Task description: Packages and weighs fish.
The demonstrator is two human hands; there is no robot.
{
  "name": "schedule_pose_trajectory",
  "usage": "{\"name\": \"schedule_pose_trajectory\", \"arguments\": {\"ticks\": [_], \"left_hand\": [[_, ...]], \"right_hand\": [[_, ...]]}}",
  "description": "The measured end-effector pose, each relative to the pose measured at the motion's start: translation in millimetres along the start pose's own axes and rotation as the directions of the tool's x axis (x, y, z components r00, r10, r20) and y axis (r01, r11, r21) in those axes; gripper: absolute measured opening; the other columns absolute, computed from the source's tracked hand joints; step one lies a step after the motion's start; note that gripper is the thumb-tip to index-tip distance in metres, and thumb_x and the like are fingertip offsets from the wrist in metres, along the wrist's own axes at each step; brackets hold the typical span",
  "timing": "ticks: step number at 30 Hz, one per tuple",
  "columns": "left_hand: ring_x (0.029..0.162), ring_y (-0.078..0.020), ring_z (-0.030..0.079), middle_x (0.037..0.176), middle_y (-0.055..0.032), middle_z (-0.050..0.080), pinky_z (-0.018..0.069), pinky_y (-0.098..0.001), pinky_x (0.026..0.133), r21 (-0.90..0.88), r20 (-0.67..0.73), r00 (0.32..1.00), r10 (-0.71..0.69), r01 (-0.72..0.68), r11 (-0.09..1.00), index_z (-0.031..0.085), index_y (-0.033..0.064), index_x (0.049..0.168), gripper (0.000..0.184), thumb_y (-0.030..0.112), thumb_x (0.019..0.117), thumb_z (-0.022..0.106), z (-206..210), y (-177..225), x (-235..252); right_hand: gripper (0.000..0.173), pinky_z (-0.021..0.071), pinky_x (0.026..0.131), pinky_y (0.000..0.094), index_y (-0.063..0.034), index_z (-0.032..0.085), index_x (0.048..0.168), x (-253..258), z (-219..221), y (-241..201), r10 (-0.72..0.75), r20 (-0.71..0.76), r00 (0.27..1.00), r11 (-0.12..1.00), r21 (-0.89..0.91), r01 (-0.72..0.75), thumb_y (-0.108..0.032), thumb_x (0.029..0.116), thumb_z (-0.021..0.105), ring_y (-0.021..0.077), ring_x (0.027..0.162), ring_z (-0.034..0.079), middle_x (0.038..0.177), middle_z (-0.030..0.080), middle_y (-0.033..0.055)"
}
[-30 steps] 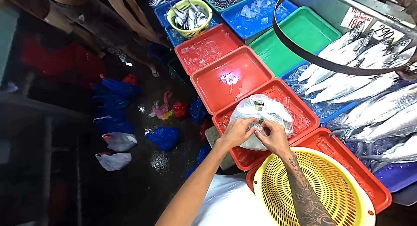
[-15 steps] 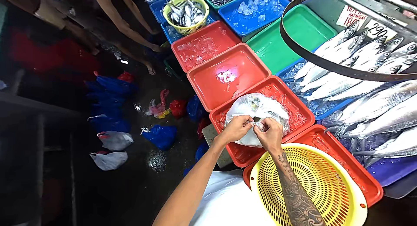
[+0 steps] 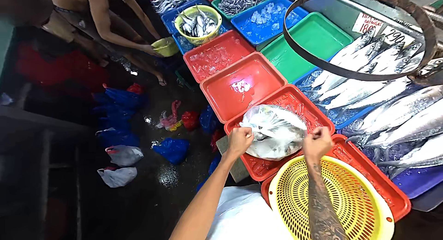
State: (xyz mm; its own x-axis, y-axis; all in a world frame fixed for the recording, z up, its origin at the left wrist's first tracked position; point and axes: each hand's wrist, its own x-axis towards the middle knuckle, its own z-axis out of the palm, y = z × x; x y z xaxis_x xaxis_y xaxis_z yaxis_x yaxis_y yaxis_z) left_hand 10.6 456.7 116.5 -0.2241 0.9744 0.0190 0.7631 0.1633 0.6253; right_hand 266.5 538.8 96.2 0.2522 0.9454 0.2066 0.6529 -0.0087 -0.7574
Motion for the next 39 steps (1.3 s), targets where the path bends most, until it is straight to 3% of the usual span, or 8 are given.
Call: {"name": "schedule_pose_trajectory", "arguments": {"ticks": [3,5,10,15,18,24,32,39], "left_hand": [[0.052,-0.0206,0.048,0.058,-0.0055,0.048,0.0410,-0.0403,0.052,-0.091,-0.080,0.997,0.004,-0.011,0.996,0.060,0.0049,0.076,0.015,0.003,0.0872,0.070,-1.7,9.5,7.6],[0.053,-0.0170,0.045,0.063,-0.0043,0.046,0.0398,-0.0341,0.050,-0.172,-0.084,0.996,0.017,-0.032,0.985,0.063,0.0045,0.094,0.011,-0.003,0.0869,0.067,-2.5,14.8,7.1],[0.051,-0.0155,0.042,0.066,-0.0026,0.045,0.0397,-0.0314,0.049,-0.229,-0.106,0.994,0.024,-0.047,0.972,0.060,0.0071,0.122,0.031,0.000,0.0919,0.065,8.1,14.6,2.5],[0.051,-0.0145,0.042,0.066,-0.0021,0.046,0.0398,-0.0304,0.050,-0.282,-0.165,0.986,-0.027,-0.021,0.959,0.056,0.0060,0.126,0.036,0.001,0.0922,0.068,7.8,10.5,2.2],[0.052,-0.0161,0.045,0.067,-0.0033,0.048,0.0421,-0.0331,0.051,-0.250,-0.155,0.988,0.017,-0.056,0.967,0.056,0.0057,0.128,0.036,0.002,0.0934,0.067,4.8,1.7,14.2],[0.065,-0.0249,0.058,0.075,-0.0115,0.059,0.0514,-0.0448,0.067,-0.153,-0.071,0.989,0.128,-0.137,0.979,0.059,0.0006,0.133,0.038,0.002,0.0946,0.064,-11.7,4.1,91.1],[0.071,-0.0196,0.059,0.087,-0.0079,0.062,0.0529,-0.0374,0.061,-0.298,-0.077,0.995,0.062,-0.082,0.951,0.042,0.0095,0.146,0.075,0.023,0.0840,0.083,-39.5,17.7,6.8],[0.096,-0.0344,0.069,0.105,-0.0184,0.071,0.0552,-0.0587,0.086,0.071,0.151,0.989,-0.011,0.000,0.997,0.073,0.0006,0.108,0.043,0.038,0.0882,0.080,1.7,-4.8,13.9]], "right_hand": [[0.010,0.0485,0.070,0.0452,0.0069,0.066,0.091,9.2,-36.7,3.8,-0.111,-0.026,0.993,0.993,0.031,0.112,0.004,0.0841,0.058,0.0278,0.074,0.061,0.081,0.063,0.0188],[0.015,0.0576,0.077,0.0487,0.0097,0.069,0.100,-10.0,-40.3,-14.9,-0.257,0.236,0.937,0.965,0.109,0.237,0.003,0.0876,0.063,0.0328,0.085,0.068,0.097,0.068,0.0239],[0.041,0.0564,0.085,0.0585,-0.0124,0.069,0.130,-67.5,19.2,-52.0,-0.351,0.728,0.589,0.919,0.147,0.366,-0.035,0.0962,0.071,0.0348,0.104,0.070,0.135,0.065,0.0131],[0.041,0.0553,0.078,0.0583,-0.0120,0.070,0.130,-75.9,28.2,-56.0,-0.318,0.730,0.605,0.910,0.055,0.412,-0.038,0.0989,0.067,0.0360,0.095,0.071,0.112,0.073,0.0138],[0.021,0.0566,0.074,0.0549,-0.0069,0.078,0.102,-81.0,45.5,-50.2,-0.415,0.681,0.603,0.874,0.113,0.473,-0.021,0.0996,0.063,0.0332,0.087,0.072,0.097,0.073,0.0135],[0.020,0.0519,0.085,0.0622,-0.0013,0.071,0.104,-95.8,11.5,-52.3,-0.160,0.972,0.174,0.800,0.025,0.599,-0.012,0.1003,0.055,0.0411,0.105,0.067,0.111,0.070,0.0201],[0.026,0.0567,0.069,0.0476,-0.0080,0.077,0.109,-76.1,-10.9,-55.9,-0.402,0.571,0.716,0.909,0.156,0.386,-0.029,0.0990,0.064,0.0245,0.073,0.068,0.081,0.071,0.0072],[0.042,0.0516,0.089,0.0597,0.0013,0.064,0.124,-79.6,50.0,-91.3,0.031,0.753,0.657,0.956,-0.215,0.201,-0.034,0.1002,0.064,0.0416,0.106,0.068,0.110,0.070,0.0237]]}}
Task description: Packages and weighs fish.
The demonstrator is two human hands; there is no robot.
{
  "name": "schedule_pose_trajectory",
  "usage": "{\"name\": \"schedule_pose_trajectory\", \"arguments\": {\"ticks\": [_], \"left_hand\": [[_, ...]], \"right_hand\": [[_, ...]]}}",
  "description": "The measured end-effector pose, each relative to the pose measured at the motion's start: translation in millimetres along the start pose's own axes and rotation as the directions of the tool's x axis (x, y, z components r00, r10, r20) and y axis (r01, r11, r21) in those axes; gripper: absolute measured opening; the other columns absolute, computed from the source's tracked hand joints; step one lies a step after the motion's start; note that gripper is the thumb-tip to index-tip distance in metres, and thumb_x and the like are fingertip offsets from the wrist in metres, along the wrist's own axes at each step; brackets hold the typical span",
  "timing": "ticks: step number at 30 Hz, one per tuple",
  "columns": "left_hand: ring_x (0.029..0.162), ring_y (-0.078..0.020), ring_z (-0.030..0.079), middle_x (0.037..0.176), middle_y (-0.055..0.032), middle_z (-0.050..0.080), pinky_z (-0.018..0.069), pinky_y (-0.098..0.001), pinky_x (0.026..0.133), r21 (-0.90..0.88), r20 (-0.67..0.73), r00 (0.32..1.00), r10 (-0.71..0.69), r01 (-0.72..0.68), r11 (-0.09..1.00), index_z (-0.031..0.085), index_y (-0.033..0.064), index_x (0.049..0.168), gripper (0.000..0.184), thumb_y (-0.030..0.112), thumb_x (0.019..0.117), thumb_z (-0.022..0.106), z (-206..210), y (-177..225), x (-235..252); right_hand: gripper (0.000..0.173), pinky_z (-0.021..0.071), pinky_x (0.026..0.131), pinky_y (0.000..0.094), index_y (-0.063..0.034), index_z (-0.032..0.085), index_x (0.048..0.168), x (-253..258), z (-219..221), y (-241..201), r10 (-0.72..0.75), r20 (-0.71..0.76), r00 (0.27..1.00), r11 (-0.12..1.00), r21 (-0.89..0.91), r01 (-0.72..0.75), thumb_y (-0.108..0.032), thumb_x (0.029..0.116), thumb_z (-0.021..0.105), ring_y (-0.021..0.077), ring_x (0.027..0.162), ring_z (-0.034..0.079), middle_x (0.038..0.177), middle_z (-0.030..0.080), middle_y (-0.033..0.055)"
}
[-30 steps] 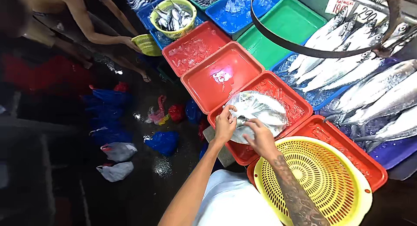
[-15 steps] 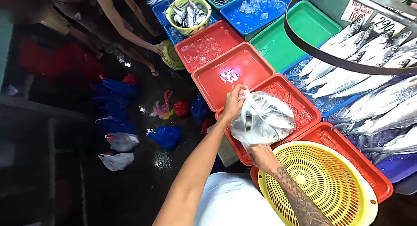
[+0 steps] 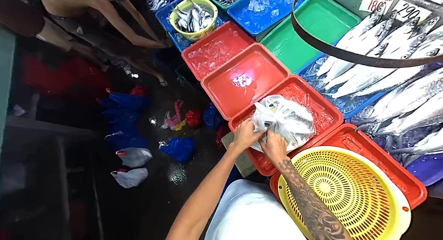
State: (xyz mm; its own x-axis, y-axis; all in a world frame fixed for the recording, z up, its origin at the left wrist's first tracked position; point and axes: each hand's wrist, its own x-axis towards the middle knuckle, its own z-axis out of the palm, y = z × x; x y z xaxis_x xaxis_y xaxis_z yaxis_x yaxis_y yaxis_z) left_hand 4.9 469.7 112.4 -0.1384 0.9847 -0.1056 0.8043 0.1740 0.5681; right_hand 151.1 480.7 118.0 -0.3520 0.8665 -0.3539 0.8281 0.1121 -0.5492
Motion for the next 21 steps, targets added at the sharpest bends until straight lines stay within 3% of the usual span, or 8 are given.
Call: {"name": "schedule_pose_trajectory", "arguments": {"ticks": [3,6,8,11,14,17,19,21], "left_hand": [[0.091,-0.0335,0.070,0.095,-0.0161,0.071,0.0548,-0.0586,0.081,-0.032,-0.048,0.997,0.063,-0.064,0.997,0.073,0.0022,0.097,0.026,0.028,0.0967,0.070,2.7,-0.2,17.7],[0.088,-0.0342,0.071,0.089,-0.0174,0.072,0.0551,-0.0588,0.081,-0.081,-0.082,0.994,0.073,-0.080,0.994,0.073,0.0008,0.095,0.017,0.016,0.0959,0.066,-5.9,-2.9,33.2],[0.091,-0.0368,0.070,0.090,-0.0203,0.072,0.0541,-0.0601,0.084,-0.093,-0.051,0.998,-0.030,0.026,0.995,0.073,-0.0013,0.098,0.018,0.011,0.0955,0.061,-21.1,-2.7,55.6],[0.093,-0.0377,0.068,0.091,-0.0209,0.070,0.0516,-0.0587,0.085,-0.077,-0.041,0.994,-0.101,0.097,0.992,0.072,-0.0026,0.095,0.016,0.009,0.0960,0.060,-34.1,-3.3,99.2],[0.098,-0.0381,0.068,0.096,-0.0212,0.071,0.0520,-0.0595,0.087,-0.148,-0.067,0.988,-0.136,0.125,0.981,0.072,-0.0017,0.097,0.014,0.005,0.0926,0.061,-15.9,-1.9,122.4],[0.098,-0.0302,0.070,0.105,-0.0183,0.072,0.0555,-0.0504,0.090,-0.427,-0.128,0.979,-0.157,0.088,0.900,0.068,-0.0008,0.121,0.027,0.004,0.0951,0.062,-14.6,-3.2,87.0],[0.104,-0.0303,0.068,0.119,-0.0186,0.067,0.0574,-0.0497,0.089,-0.526,-0.165,0.961,-0.222,0.105,0.844,0.054,0.0046,0.138,0.050,0.009,0.0917,0.072,-14.3,0.5,33.0],[0.103,-0.0310,0.065,0.120,-0.0192,0.063,0.0564,-0.0493,0.086,-0.517,-0.216,0.909,-0.357,0.204,0.832,0.053,0.0047,0.135,0.059,0.018,0.0847,0.081,7.8,3.7,-2.3]], "right_hand": [[0.031,0.0528,0.085,0.0587,-0.0007,0.069,0.111,14.3,6.8,1.6,0.008,-0.044,0.999,0.999,0.039,-0.006,-0.029,0.1027,0.059,0.0401,0.100,0.070,0.099,0.072,0.0211],[0.024,0.0537,0.081,0.0569,-0.0024,0.069,0.101,16.8,14.7,4.8,-0.176,-0.011,0.984,0.983,0.044,0.176,-0.021,0.1028,0.054,0.0371,0.094,0.071,0.092,0.072,0.0178],[0.024,0.0537,0.083,0.0576,-0.0038,0.069,0.108,8.1,13.4,-1.7,-0.258,0.134,0.957,0.964,-0.036,0.264,-0.019,0.1034,0.051,0.0372,0.099,0.070,0.100,0.072,0.0179],[0.026,0.0528,0.084,0.0589,-0.0047,0.065,0.119,-1.2,16.0,-4.7,-0.252,0.302,0.919,0.930,-0.186,0.316,-0.017,0.1053,0.047,0.0403,0.105,0.069,0.113,0.070,0.0208],[0.026,0.0533,0.083,0.0603,-0.0054,0.068,0.114,7.1,1.2,8.4,-0.266,0.306,0.914,0.923,-0.192,0.333,-0.022,0.1057,0.049,0.0395,0.102,0.070,0.109,0.071,0.0199],[0.030,0.0552,0.082,0.0593,-0.0089,0.074,0.117,15.0,-33.0,11.5,-0.369,0.173,0.913,0.913,-0.114,0.391,-0.027,0.1059,0.053,0.0349,0.094,0.071,0.101,0.074,0.0151],[0.028,0.0563,0.078,0.0585,-0.0096,0.076,0.115,25.2,-44.1,6.2,-0.443,0.043,0.895,0.885,-0.139,0.445,-0.025,0.1043,0.056,0.0344,0.089,0.072,0.097,0.074,0.0137],[0.024,0.0548,0.076,0.0612,-0.0089,0.076,0.110,42.1,-45.6,-5.9,-0.400,0.056,0.915,0.886,-0.230,0.402,-0.023,0.1025,0.059,0.0383,0.092,0.072,0.098,0.074,0.0163]]}}
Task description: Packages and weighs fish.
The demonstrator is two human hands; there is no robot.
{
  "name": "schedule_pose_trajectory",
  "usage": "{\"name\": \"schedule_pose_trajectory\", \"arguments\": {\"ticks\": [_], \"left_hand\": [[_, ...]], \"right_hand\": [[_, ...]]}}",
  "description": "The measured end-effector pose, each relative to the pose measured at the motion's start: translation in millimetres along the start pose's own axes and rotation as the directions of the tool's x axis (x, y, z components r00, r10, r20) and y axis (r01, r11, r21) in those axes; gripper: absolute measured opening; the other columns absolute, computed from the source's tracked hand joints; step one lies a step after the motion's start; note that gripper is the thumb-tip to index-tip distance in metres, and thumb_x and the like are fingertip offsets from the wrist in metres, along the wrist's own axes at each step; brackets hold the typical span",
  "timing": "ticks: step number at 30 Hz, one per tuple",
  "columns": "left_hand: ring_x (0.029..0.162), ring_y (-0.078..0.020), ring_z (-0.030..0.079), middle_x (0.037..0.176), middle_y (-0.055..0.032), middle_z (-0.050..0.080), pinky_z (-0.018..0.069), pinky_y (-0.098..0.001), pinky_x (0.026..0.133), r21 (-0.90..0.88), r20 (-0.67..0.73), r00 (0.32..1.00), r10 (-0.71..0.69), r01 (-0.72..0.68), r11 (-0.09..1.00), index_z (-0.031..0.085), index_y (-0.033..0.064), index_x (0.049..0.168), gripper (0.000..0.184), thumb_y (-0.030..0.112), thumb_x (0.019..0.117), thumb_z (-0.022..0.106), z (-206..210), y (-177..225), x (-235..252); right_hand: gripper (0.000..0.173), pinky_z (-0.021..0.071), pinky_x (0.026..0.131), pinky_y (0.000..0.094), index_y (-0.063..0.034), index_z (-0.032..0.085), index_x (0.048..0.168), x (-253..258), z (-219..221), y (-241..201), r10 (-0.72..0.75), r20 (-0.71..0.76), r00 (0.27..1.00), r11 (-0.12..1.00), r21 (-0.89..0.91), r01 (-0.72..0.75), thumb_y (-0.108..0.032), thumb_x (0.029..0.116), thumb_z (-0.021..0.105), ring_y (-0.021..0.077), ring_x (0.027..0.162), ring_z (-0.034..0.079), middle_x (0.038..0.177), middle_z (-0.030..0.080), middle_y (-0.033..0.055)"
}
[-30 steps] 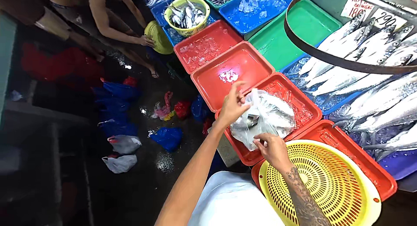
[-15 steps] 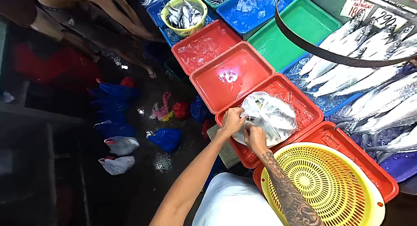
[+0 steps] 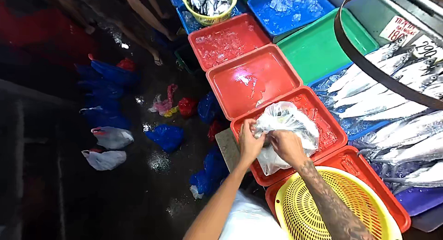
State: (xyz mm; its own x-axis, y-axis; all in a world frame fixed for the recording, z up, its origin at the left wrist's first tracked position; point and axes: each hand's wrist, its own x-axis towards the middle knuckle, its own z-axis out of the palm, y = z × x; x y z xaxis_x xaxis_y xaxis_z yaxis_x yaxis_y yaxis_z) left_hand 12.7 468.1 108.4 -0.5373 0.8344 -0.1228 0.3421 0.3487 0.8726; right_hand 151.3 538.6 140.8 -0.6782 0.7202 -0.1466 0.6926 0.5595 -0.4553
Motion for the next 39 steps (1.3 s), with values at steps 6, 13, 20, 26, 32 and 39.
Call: {"name": "schedule_pose_trajectory", "arguments": {"ticks": [6,13,20,26,32,39], "left_hand": [[0.083,-0.0222,0.070,0.095,-0.0128,0.071,0.0584,-0.0403,0.078,0.141,-0.139,0.990,0.023,-0.003,0.990,0.068,0.0005,0.107,0.021,0.017,0.0940,0.069,19.5,-33.8,-33.8],[0.080,-0.0267,0.068,0.083,-0.0108,0.068,0.0546,-0.0472,0.077,0.278,-0.006,0.992,-0.129,0.125,0.952,0.067,0.0033,0.110,0.027,0.026,0.1032,0.055,-1.3,-21.7,-30.7],[0.080,-0.0264,0.064,0.084,-0.0141,0.063,0.0528,-0.0436,0.080,0.168,0.183,0.982,-0.052,0.021,0.986,0.065,-0.0022,0.105,0.025,0.018,0.1062,0.051,-13.8,-21.2,-18.5],[0.073,-0.0167,0.060,0.080,-0.0079,0.061,0.0518,-0.0340,0.073,0.032,0.103,0.993,-0.059,0.056,0.998,0.066,-0.0011,0.107,0.023,0.019,0.1039,0.055,-18.8,-55.4,-40.4],[0.080,-0.0234,0.066,0.088,-0.0140,0.068,0.0544,-0.0414,0.079,0.115,-0.040,0.971,-0.237,0.240,0.964,0.066,-0.0039,0.115,0.026,0.018,0.1049,0.055,-36.7,-89.2,-25.9],[0.085,-0.0250,0.067,0.090,-0.0147,0.068,0.0537,-0.0438,0.084,0.114,-0.035,0.937,-0.348,0.350,0.930,0.065,-0.0027,0.115,0.025,0.019,0.1055,0.055,-26.9,-104.8,-12.9]], "right_hand": [[0.045,0.0522,0.079,0.0661,-0.0081,0.059,0.141,49.2,-7.9,0.2,0.177,-0.133,0.975,0.979,-0.075,-0.188,-0.034,0.1053,0.056,0.0473,0.098,0.068,0.107,0.071,0.0253],[0.039,0.0568,0.068,0.0572,-0.0160,0.072,0.127,72.6,5.3,2.4,-0.297,0.211,0.931,0.888,-0.298,0.350,0.000,0.0925,0.065,0.0410,0.089,0.069,0.127,0.061,0.0215],[0.018,0.0544,0.071,0.0603,0.0031,0.070,0.107,107.9,3.2,8.4,-0.223,0.294,0.930,0.815,-0.467,0.343,-0.004,0.1004,0.055,0.0446,0.086,0.068,0.129,0.061,0.0249],[0.034,0.0529,0.075,0.0670,0.0148,0.058,0.121,147.4,-13.9,20.8,0.030,0.019,0.999,0.915,-0.404,-0.020,0.002,0.0898,0.063,0.0531,0.093,0.066,0.130,0.055,0.0355],[0.047,0.0484,0.090,0.0714,0.0173,0.054,0.130,154.9,-36.5,99.4,0.447,-0.248,0.859,0.871,-0.098,-0.482,-0.005,0.0905,0.064,0.0583,0.114,0.059,0.139,0.048,0.0415],[0.042,0.0466,0.102,0.0617,0.0089,0.060,0.128,24.3,-49.1,175.3,0.772,-0.362,0.522,0.608,0.181,-0.773,-0.019,0.0963,0.058,0.0465,0.128,0.055,0.138,0.053,0.0337]]}}
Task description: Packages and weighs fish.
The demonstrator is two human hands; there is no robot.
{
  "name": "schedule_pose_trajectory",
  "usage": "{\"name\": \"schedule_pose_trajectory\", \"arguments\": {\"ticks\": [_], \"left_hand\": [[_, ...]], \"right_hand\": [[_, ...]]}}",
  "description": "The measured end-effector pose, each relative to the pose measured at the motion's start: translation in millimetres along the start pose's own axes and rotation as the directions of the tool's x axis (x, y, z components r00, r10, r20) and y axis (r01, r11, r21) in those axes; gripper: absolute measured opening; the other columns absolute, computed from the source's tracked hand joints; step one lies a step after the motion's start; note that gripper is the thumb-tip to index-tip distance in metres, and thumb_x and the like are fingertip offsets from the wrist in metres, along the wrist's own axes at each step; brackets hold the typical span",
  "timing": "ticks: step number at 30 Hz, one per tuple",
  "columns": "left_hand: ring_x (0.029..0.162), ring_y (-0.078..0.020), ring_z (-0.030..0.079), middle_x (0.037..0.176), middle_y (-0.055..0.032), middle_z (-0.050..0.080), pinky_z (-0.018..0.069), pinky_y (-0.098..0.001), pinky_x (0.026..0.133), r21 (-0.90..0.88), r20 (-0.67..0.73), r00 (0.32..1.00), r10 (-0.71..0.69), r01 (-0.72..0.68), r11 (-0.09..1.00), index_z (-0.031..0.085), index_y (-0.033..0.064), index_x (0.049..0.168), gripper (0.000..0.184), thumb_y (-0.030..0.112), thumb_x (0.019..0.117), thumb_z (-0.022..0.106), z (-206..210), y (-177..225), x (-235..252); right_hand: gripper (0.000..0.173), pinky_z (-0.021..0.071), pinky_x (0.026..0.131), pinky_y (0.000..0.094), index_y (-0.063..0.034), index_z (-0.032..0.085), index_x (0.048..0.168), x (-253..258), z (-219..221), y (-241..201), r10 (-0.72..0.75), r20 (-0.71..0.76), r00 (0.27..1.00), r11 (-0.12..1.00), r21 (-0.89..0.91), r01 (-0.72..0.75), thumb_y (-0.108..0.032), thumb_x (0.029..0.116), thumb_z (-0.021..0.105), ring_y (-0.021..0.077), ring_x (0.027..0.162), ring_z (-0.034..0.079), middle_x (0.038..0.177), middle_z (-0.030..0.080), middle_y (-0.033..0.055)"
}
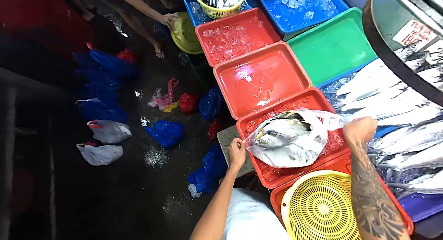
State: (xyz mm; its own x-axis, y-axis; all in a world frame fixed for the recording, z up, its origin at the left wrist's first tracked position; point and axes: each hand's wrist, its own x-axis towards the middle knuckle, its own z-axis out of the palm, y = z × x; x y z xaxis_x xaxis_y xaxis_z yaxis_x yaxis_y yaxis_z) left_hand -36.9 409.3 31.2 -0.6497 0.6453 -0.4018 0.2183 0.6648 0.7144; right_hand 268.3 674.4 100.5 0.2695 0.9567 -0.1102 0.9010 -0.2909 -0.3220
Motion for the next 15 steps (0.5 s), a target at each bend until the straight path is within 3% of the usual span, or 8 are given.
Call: {"name": "schedule_pose_trajectory", "arguments": {"ticks": [2,5,7,9,11,12,14,15], "left_hand": [[0.083,-0.0233,0.067,0.089,-0.0131,0.068,0.0540,-0.0424,0.082,0.003,0.011,0.999,0.033,-0.033,0.999,0.065,-0.0021,0.115,0.025,0.019,0.1050,0.056,4.9,-0.5,-5.4],[0.077,-0.0189,0.065,0.086,-0.0099,0.067,0.0536,-0.0378,0.077,-0.039,0.012,0.995,0.094,-0.094,0.995,0.064,-0.0014,0.115,0.024,0.020,0.1029,0.060,0.3,-8.5,-12.7],[0.079,-0.0189,0.064,0.091,-0.0116,0.066,0.0540,-0.0367,0.076,-0.115,0.037,0.990,0.137,-0.132,0.985,0.060,-0.0027,0.122,0.032,0.022,0.1025,0.062,-8.6,-9.8,-19.3],[0.087,-0.0227,0.068,0.101,-0.0161,0.068,0.0567,-0.0401,0.081,-0.170,0.084,0.986,0.147,-0.131,0.977,0.056,-0.0037,0.132,0.041,0.025,0.1029,0.061,-23.2,-17.8,-36.9],[0.091,-0.0238,0.069,0.105,-0.0174,0.068,0.0578,-0.0404,0.083,-0.170,0.126,0.981,0.150,-0.127,0.977,0.054,-0.0036,0.134,0.043,0.025,0.1028,0.060,-40.9,-47.7,-55.6],[0.090,-0.0235,0.069,0.105,-0.0170,0.068,0.0582,-0.0398,0.083,-0.155,0.146,0.977,0.153,-0.130,0.979,0.055,-0.0034,0.134,0.043,0.025,0.1020,0.061,-51.4,-67.1,-62.6],[0.090,-0.0241,0.069,0.106,-0.0166,0.069,0.0580,-0.0410,0.084,-0.126,0.180,0.974,0.140,-0.118,0.985,0.057,-0.0027,0.132,0.040,0.022,0.1012,0.062,-77.1,-107.7,-71.2],[0.091,-0.0246,0.069,0.106,-0.0167,0.069,0.0579,-0.0421,0.085,-0.127,0.180,0.976,0.125,-0.103,0.986,0.059,-0.0025,0.131,0.038,0.021,0.1012,0.062,-91.1,-131.4,-75.5]], "right_hand": [[0.040,0.0446,0.107,0.0570,0.0075,0.063,0.127,-20.0,-8.9,37.3,0.057,-0.042,0.997,0.998,0.038,-0.056,-0.021,0.1036,0.047,0.0435,0.131,0.054,0.137,0.056,0.0316],[0.039,0.0404,0.111,0.0534,0.0083,0.065,0.124,-61.8,-8.4,64.5,0.001,-0.156,0.988,0.982,0.184,0.028,-0.022,0.1052,0.049,0.0451,0.129,0.054,0.129,0.060,0.0336],[0.039,0.0455,0.104,0.0508,0.0058,0.063,0.129,-93.8,-14.0,59.3,-0.078,-0.310,0.948,0.951,0.261,0.164,-0.023,0.1033,0.054,0.0439,0.118,0.058,0.125,0.060,0.0327],[0.040,0.0509,0.089,0.0504,0.0046,0.062,0.132,-126.0,-19.2,35.5,-0.310,-0.354,0.882,0.897,0.197,0.395,-0.022,0.1023,0.057,0.0429,0.101,0.061,0.116,0.060,0.0331],[0.037,0.0525,0.080,0.0590,0.0004,0.064,0.133,-154.1,-15.1,3.3,-0.594,-0.122,0.795,0.784,0.136,0.606,-0.019,0.1005,0.062,0.0453,0.091,0.064,0.109,0.063,0.0319],[0.040,0.0515,0.080,0.0635,-0.0048,0.063,0.137,-163.9,-7.8,-13.5,-0.648,0.037,0.761,0.758,0.124,0.640,-0.019,0.0992,0.066,0.0464,0.093,0.064,0.111,0.063,0.0301],[0.048,0.0491,0.084,0.0711,-0.0095,0.058,0.143,-175.0,11.4,-39.9,-0.629,0.250,0.736,0.768,0.058,0.637,-0.020,0.0978,0.069,0.0512,0.105,0.063,0.122,0.062,0.0307],[0.045,0.0482,0.086,0.0727,-0.0072,0.059,0.141,-179.2,19.8,-44.9,-0.606,0.289,0.741,0.777,0.015,0.629,-0.020,0.0984,0.068,0.0527,0.109,0.062,0.125,0.061,0.0317]]}}
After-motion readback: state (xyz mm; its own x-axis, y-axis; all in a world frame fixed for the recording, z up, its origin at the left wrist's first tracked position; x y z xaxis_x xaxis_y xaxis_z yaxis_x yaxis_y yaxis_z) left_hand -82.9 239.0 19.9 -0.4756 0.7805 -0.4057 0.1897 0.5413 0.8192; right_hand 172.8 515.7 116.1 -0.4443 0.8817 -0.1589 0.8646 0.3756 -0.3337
